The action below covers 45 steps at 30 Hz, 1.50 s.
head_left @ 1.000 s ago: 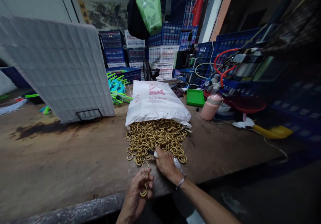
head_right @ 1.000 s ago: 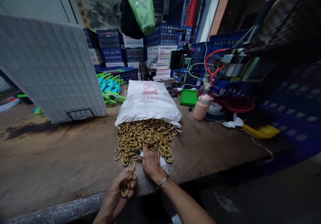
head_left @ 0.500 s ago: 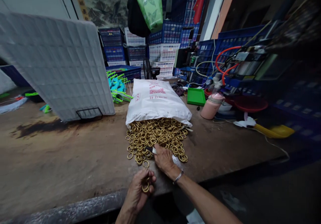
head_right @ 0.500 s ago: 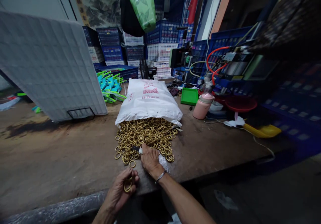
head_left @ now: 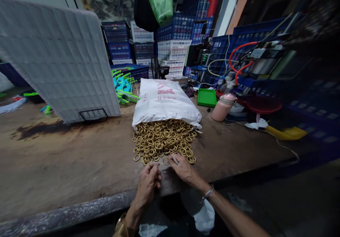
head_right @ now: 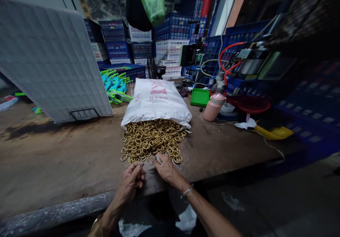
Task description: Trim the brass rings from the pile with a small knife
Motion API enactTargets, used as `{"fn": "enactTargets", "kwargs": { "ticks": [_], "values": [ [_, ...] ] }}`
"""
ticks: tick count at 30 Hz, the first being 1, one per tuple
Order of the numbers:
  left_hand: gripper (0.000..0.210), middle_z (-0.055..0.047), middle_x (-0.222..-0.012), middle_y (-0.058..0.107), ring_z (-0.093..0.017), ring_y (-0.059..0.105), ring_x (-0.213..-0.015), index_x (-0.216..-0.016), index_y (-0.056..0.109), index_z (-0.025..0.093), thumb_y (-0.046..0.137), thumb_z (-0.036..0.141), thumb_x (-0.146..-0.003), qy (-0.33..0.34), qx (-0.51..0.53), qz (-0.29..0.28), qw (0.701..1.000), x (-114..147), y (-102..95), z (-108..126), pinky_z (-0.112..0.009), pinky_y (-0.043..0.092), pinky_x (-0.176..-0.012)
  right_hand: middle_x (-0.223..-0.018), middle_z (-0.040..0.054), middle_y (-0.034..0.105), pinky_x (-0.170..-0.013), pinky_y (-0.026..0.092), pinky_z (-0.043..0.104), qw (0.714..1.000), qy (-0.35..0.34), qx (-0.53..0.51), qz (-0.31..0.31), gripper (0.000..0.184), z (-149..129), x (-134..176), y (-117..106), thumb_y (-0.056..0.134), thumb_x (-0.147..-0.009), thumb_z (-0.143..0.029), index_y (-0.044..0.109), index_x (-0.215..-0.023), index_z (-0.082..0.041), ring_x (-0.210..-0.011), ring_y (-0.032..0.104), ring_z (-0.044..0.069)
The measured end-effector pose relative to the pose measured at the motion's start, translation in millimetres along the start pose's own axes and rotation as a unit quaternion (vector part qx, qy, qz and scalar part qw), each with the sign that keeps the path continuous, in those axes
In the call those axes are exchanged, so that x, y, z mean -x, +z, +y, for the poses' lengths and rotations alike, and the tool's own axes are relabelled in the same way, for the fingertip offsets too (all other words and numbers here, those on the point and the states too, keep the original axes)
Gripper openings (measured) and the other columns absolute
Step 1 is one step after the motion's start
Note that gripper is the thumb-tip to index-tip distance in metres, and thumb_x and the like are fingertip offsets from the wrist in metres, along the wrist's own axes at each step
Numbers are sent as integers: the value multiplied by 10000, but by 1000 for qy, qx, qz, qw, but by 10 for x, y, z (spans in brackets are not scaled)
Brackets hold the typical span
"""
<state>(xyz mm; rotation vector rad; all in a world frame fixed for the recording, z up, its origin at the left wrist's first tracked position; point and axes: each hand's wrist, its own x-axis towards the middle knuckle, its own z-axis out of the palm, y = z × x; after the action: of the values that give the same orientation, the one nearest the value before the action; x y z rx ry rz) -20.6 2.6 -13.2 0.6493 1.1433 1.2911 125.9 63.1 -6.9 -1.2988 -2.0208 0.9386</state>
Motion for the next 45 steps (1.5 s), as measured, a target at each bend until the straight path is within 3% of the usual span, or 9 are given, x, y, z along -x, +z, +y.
{"fn": "enactTargets", "kwargs": {
  "ticks": [6, 13, 19, 25, 30, 34, 38, 45],
  "values": [
    [319, 86, -416, 410, -40, 326, -312, -769, 554, 155, 582, 466, -703, 15, -96, -8, 995, 2, 29, 14, -147, 264, -320, -541, -55, 383, -496, 249, 200, 998, -51, 9, -43, 279, -135, 123, 8, 421, -813, -321, 442, -580, -169, -531, 333, 81],
    [243, 63, -415, 447, -45, 323, -331, -621, 568, 162, 638, 391, -665, 57, -111, 22, 992, 63, 62, 33, -169, 248, -341, -505, -50, 454, -521, 329, 190, 986, 60, -143, -62, 318, -171, 146, 123, 352, -845, -366, 481, -631, -170, -492, 409, 80],
    [303, 71, -461, 435, -41, 326, -320, -688, 524, 170, 565, 470, -711, -10, -92, -35, 995, 86, 39, -10, -158, 247, -313, -535, -48, 470, -513, 330, 192, 987, 85, -128, -36, 215, -202, 109, 188, 413, -795, -304, 479, -643, -168, -517, 423, 84],
    [311, 63, -529, 453, -30, 348, -357, -693, 488, 168, 598, 458, -694, -38, -4, -78, 996, 137, 63, 41, -147, 257, -327, -527, -47, 458, -526, 343, 189, 987, 67, -138, -39, 257, -234, 93, 187, 359, -830, -295, 445, -620, -175, -509, 435, 79],
    [318, 65, -552, 467, -35, 361, -378, -733, 462, 186, 619, 456, -679, -38, 30, -52, 997, 156, 50, 26, -142, 254, -335, -565, -28, 480, -526, 309, 203, 1000, 24, -8, -8, 216, -155, 126, 200, 351, -822, -240, 470, -653, -180, -533, 431, 95],
    [340, 68, -547, 470, -33, 369, -370, -748, 451, 191, 605, 487, -680, -27, 2, -38, 999, 125, 6, -21, -140, 271, -339, -585, -29, 499, -532, 258, 217, 991, -47, 117, -51, 139, -97, 212, 227, 399, -712, -115, 510, -742, -193, -541, 409, 104],
    [345, 73, -529, 464, -39, 375, -361, -750, 445, 192, 585, 502, -687, -8, -36, -29, 999, 100, -11, -56, -143, 296, -335, -611, -23, 519, -533, 226, 233, 980, -51, 178, -71, 239, -108, 248, 239, 399, -654, -92, 515, -832, -201, -550, 418, 115],
    [349, 73, -523, 470, -43, 393, -356, -749, 444, 196, 587, 505, -674, -5, -56, -5, 998, 120, 13, -49, -138, 297, -324, -677, -7, 547, -555, 229, 245, 972, -45, 222, -54, 288, -132, 256, 243, 378, -651, -84, 506, -880, -204, -606, 450, 133]
  ]
}}
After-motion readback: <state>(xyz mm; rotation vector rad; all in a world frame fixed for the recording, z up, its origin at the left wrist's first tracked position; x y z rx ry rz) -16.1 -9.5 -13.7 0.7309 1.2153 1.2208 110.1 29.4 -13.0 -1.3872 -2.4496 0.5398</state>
